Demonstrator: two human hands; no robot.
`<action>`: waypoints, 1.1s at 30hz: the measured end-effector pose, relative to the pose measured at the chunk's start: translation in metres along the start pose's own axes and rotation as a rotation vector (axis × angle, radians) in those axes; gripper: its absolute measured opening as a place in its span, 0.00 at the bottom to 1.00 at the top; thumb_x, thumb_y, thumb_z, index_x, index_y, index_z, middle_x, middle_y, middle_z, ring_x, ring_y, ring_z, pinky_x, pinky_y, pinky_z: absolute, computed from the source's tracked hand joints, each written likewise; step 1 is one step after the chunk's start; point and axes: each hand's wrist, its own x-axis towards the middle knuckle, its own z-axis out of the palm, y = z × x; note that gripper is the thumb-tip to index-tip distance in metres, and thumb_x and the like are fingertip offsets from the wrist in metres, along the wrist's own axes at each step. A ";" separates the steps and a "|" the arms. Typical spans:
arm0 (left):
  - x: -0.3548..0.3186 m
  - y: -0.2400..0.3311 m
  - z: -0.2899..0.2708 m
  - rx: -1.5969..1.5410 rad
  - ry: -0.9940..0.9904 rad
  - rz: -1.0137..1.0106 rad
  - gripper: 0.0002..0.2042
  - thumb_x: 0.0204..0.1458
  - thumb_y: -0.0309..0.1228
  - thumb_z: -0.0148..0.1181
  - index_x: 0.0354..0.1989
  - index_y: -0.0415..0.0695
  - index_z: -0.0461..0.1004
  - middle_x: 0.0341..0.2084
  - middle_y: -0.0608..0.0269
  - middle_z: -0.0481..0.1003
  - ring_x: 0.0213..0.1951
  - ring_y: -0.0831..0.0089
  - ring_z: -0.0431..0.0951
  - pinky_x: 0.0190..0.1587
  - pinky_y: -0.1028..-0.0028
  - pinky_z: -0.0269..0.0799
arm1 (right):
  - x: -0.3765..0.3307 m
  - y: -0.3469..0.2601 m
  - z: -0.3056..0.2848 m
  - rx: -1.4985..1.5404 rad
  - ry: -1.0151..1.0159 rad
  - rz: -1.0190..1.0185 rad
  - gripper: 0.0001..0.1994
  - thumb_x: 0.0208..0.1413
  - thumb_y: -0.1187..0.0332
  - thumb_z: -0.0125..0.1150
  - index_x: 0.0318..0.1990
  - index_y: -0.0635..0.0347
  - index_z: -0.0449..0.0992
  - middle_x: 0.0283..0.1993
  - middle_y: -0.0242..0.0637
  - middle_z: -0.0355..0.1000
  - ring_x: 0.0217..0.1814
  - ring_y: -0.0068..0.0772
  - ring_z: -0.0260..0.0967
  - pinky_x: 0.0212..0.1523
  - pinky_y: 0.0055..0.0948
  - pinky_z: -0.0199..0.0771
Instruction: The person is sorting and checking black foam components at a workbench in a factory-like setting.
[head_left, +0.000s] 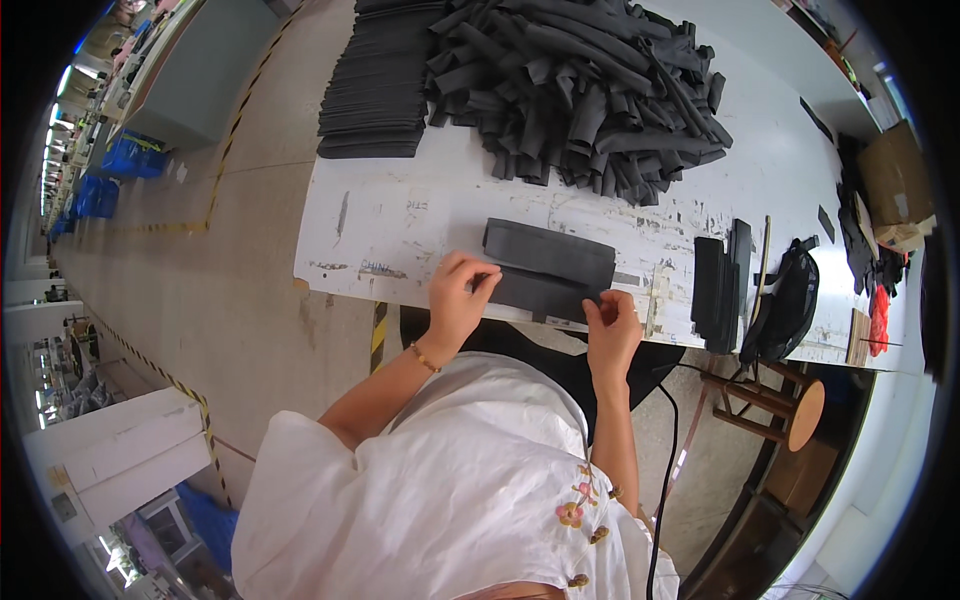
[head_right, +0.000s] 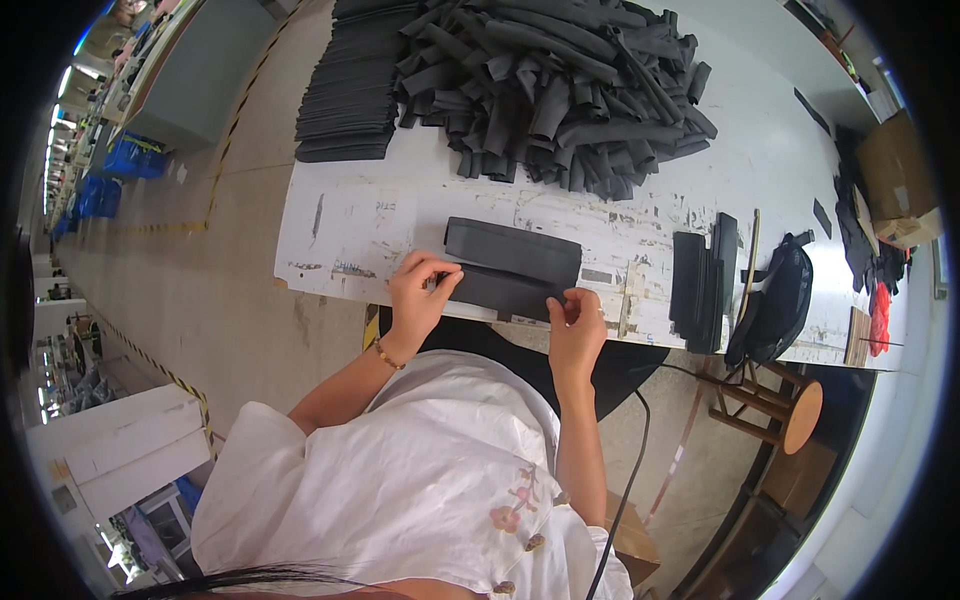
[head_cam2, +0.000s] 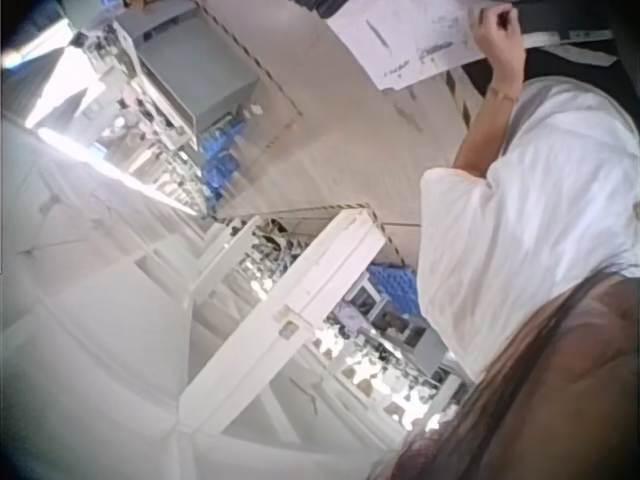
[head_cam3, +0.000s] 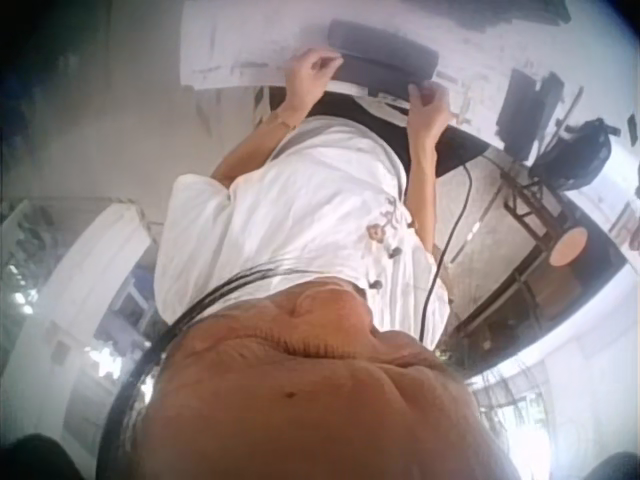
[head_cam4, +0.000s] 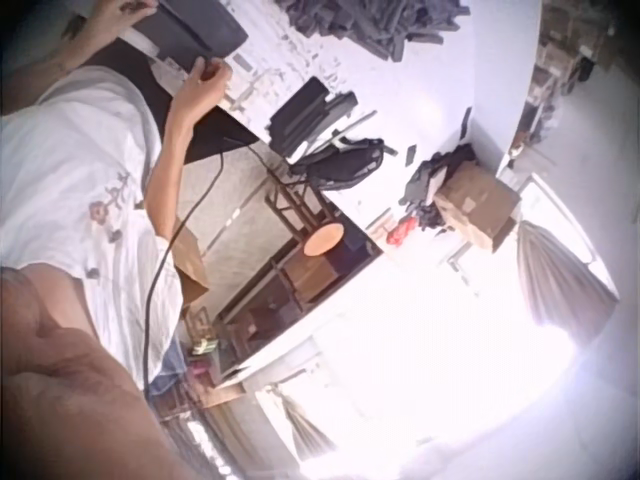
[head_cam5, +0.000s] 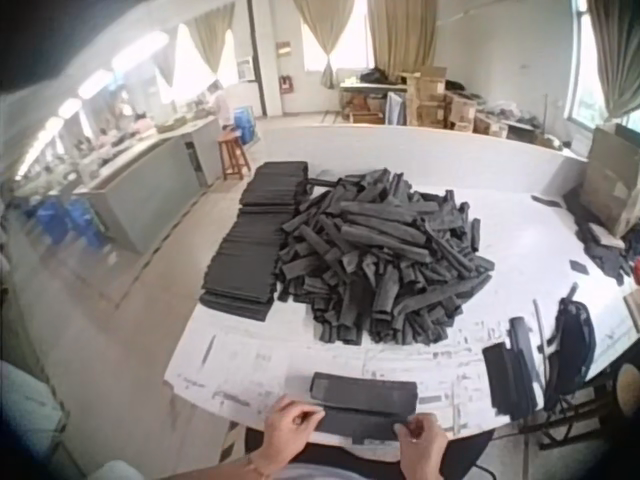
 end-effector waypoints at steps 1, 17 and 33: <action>0.001 -0.001 0.001 0.054 0.002 0.027 0.06 0.45 0.21 0.68 0.30 0.42 0.78 0.29 0.62 0.72 0.29 0.69 0.71 0.31 0.74 0.68 | 0.002 0.003 0.002 -0.035 0.009 0.000 0.11 0.50 0.74 0.69 0.38 0.65 0.73 0.26 0.35 0.70 0.26 0.24 0.65 0.30 0.25 0.67; 0.080 0.025 0.024 0.251 -0.575 0.531 0.24 0.39 0.33 0.71 0.49 0.48 0.75 0.50 0.64 0.72 0.54 0.63 0.69 0.60 0.64 0.62 | 0.038 0.001 -0.004 0.060 0.106 0.019 0.09 0.53 0.71 0.67 0.37 0.66 0.74 0.27 0.36 0.73 0.27 0.26 0.67 0.32 0.28 0.69; 0.098 0.026 0.030 0.388 -0.800 0.578 0.24 0.46 0.30 0.66 0.55 0.45 0.71 0.51 0.62 0.73 0.53 0.63 0.72 0.55 0.66 0.66 | 0.061 -0.011 0.003 0.066 0.103 0.035 0.06 0.54 0.72 0.64 0.35 0.66 0.75 0.26 0.36 0.74 0.27 0.24 0.68 0.31 0.26 0.69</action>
